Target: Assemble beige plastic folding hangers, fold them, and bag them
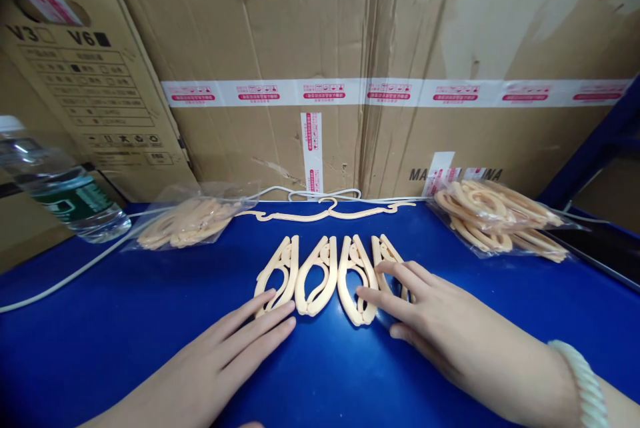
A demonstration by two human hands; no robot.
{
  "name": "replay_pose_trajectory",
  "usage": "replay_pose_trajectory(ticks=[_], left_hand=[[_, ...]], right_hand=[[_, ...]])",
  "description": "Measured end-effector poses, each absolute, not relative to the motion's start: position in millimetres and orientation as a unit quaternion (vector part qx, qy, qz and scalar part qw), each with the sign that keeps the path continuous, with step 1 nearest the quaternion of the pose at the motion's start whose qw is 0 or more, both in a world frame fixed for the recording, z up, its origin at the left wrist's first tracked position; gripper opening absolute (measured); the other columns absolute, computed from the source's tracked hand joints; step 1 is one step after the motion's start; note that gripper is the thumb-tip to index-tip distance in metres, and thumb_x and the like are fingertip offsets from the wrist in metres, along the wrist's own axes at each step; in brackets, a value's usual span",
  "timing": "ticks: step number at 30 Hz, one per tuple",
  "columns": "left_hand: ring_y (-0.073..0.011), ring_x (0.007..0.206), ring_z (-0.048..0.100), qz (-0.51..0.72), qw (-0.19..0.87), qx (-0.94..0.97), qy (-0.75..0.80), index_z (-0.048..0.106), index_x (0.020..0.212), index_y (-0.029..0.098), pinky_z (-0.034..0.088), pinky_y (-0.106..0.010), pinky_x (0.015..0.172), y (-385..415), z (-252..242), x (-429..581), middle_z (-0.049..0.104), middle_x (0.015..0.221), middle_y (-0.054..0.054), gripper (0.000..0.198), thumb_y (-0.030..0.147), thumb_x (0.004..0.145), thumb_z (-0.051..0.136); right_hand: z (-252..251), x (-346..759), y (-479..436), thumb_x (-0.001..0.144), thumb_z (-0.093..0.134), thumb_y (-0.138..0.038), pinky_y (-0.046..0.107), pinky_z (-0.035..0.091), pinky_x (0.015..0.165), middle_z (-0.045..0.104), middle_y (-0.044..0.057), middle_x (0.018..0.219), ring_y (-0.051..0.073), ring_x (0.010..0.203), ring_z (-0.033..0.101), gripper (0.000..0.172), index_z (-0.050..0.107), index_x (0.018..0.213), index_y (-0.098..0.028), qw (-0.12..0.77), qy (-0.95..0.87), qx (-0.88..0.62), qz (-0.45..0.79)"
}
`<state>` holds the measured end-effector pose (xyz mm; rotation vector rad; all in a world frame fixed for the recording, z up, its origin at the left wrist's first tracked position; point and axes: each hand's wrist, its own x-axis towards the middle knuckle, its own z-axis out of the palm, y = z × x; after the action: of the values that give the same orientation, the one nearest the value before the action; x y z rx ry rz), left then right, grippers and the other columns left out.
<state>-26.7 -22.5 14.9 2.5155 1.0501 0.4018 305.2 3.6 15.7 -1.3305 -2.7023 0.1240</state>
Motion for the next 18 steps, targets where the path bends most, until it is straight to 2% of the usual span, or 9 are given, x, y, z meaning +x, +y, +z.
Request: replay_pose_trajectory(ticks=[6,13,16,18], left_hand=[[-0.0374,0.137,0.038,0.149,0.205,0.889,0.381,0.045,0.142,0.029,0.031,-0.054,0.111,-22,22,-29,0.043,0.147,-0.005,0.063,0.048,0.086,0.066],[-0.0343,0.141,0.031,0.095,0.154,0.906,0.382,0.037,0.147,0.03,0.037,-0.055,0.11,-8,23,-41,0.036,0.153,-0.004,0.063,0.042,0.09,0.06],[-0.0307,0.138,0.038,0.155,0.077,0.923,0.344,0.042,0.143,0.026,0.042,-0.048,0.109,-11,21,-42,0.042,0.15,-0.006,0.055,0.03,0.091,0.057],[-0.0259,0.131,0.047,0.242,0.019,0.92,0.309,0.045,0.139,0.025,0.045,-0.042,0.109,-22,18,-42,0.054,0.139,-0.005,0.051,0.016,0.089,0.054]], right_hand=[[19,289,7,0.096,0.039,-0.022,0.052,0.055,0.088,0.054,0.013,0.138,0.034,0.119,0.058,0.051,0.043,0.144,-0.037,0.1,-0.904,-0.416,-0.009],[11,286,28,0.099,0.035,-0.025,0.048,0.056,0.087,0.054,0.015,0.131,0.029,0.112,0.059,0.047,0.042,0.145,-0.031,0.126,-0.907,-0.396,-0.066],[9,287,31,0.099,0.038,-0.028,0.045,0.054,0.091,0.053,0.013,0.131,0.027,0.112,0.058,0.048,0.036,0.147,-0.029,0.143,-0.905,-0.398,-0.051],[9,289,28,0.099,0.04,-0.03,0.046,0.052,0.095,0.052,0.013,0.133,0.027,0.115,0.055,0.05,0.031,0.149,-0.028,0.163,-0.899,-0.405,-0.044]])
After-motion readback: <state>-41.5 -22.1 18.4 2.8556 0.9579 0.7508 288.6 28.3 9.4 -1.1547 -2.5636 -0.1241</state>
